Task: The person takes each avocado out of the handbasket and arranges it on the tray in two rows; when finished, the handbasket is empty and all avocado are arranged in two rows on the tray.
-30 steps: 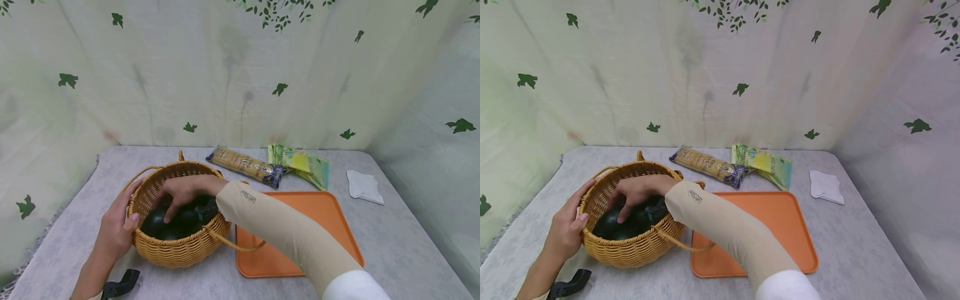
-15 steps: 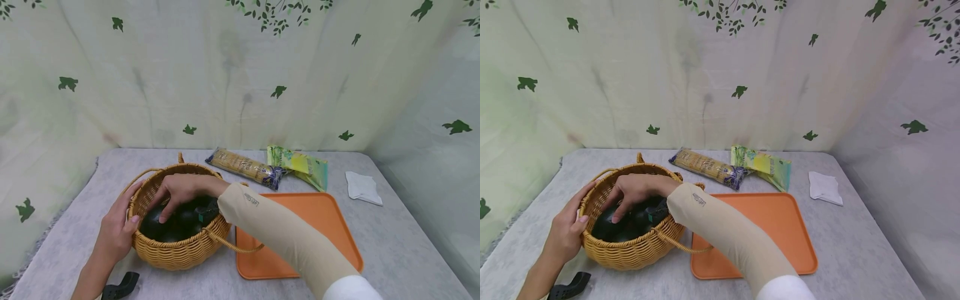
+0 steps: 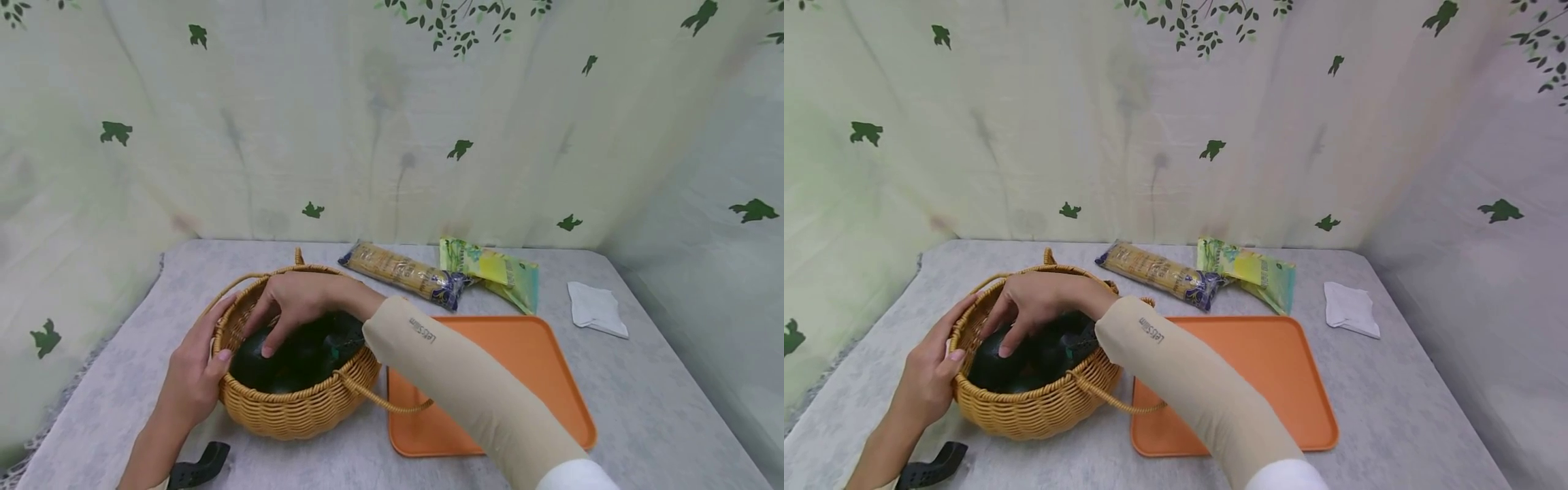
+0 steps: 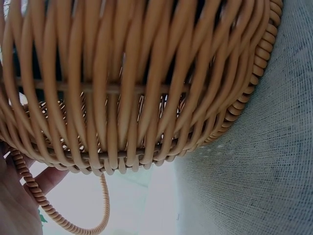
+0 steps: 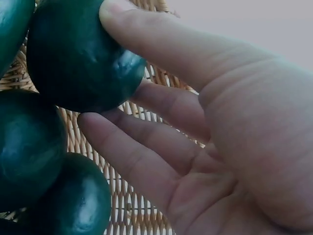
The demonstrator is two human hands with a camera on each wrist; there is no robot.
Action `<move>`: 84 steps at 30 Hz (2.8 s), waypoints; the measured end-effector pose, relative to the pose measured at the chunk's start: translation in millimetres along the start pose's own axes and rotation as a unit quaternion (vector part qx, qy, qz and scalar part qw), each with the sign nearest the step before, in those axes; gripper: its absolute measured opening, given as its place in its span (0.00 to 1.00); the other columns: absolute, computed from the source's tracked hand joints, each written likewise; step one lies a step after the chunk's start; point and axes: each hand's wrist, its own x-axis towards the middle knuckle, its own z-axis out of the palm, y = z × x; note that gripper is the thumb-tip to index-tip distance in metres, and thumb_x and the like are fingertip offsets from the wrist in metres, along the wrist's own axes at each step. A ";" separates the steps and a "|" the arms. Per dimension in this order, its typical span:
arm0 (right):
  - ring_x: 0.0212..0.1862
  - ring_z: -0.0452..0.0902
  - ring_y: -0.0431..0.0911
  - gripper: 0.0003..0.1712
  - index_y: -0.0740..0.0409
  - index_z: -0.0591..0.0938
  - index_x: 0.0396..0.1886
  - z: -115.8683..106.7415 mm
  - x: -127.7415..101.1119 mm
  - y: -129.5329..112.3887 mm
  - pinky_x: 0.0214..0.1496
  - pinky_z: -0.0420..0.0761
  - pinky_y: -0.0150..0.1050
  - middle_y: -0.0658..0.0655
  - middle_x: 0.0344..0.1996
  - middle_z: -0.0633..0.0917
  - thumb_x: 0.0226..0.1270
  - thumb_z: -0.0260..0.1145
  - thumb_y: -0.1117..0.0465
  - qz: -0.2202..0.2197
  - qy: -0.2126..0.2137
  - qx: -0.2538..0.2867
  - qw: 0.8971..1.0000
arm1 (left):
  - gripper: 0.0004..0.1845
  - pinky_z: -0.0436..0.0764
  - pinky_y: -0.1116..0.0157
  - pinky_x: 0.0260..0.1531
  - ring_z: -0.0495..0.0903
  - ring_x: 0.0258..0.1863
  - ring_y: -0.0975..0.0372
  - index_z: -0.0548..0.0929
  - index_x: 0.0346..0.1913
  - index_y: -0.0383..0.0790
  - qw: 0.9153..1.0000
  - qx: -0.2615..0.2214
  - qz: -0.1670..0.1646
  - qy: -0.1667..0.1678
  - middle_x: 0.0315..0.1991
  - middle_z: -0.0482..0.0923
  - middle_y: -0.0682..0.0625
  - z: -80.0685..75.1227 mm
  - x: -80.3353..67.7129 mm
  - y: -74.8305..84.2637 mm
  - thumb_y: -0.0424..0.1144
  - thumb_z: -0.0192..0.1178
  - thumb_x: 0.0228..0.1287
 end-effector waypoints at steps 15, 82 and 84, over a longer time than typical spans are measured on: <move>0.52 0.80 0.24 0.26 0.49 0.87 0.60 -12.1 -27.5 -1.6 0.54 0.78 0.24 0.43 0.54 0.89 0.61 0.77 0.54 -0.007 0.026 0.050 0.998 | 0.35 0.62 0.29 0.64 0.64 0.71 0.34 0.60 0.82 0.52 1.000 -0.005 -0.004 0.000 0.78 0.62 0.41 0.4 -0.6 -0.8 0.40 0.44 0.71; 0.61 0.82 0.41 0.27 0.51 0.85 0.63 3.6 -174.4 21.4 0.52 0.86 0.44 0.50 0.60 0.86 0.63 0.76 0.62 -0.025 0.202 0.191 0.960 | 0.36 0.54 0.81 0.64 0.67 0.71 0.45 0.61 0.81 0.48 0.999 0.009 0.042 0.024 0.77 0.65 0.41 1.9 0.8 -6.7 0.37 0.45 0.69; 0.61 0.82 0.42 0.27 0.51 0.85 0.63 7.4 -178.6 22.5 0.53 0.86 0.45 0.50 0.60 0.86 0.63 0.76 0.62 -0.023 0.209 0.202 0.956 | 0.36 0.54 0.81 0.64 0.67 0.71 0.42 0.61 0.81 0.50 0.999 0.009 0.038 0.023 0.77 0.65 0.41 2.1 0.1 -6.3 0.37 0.46 0.69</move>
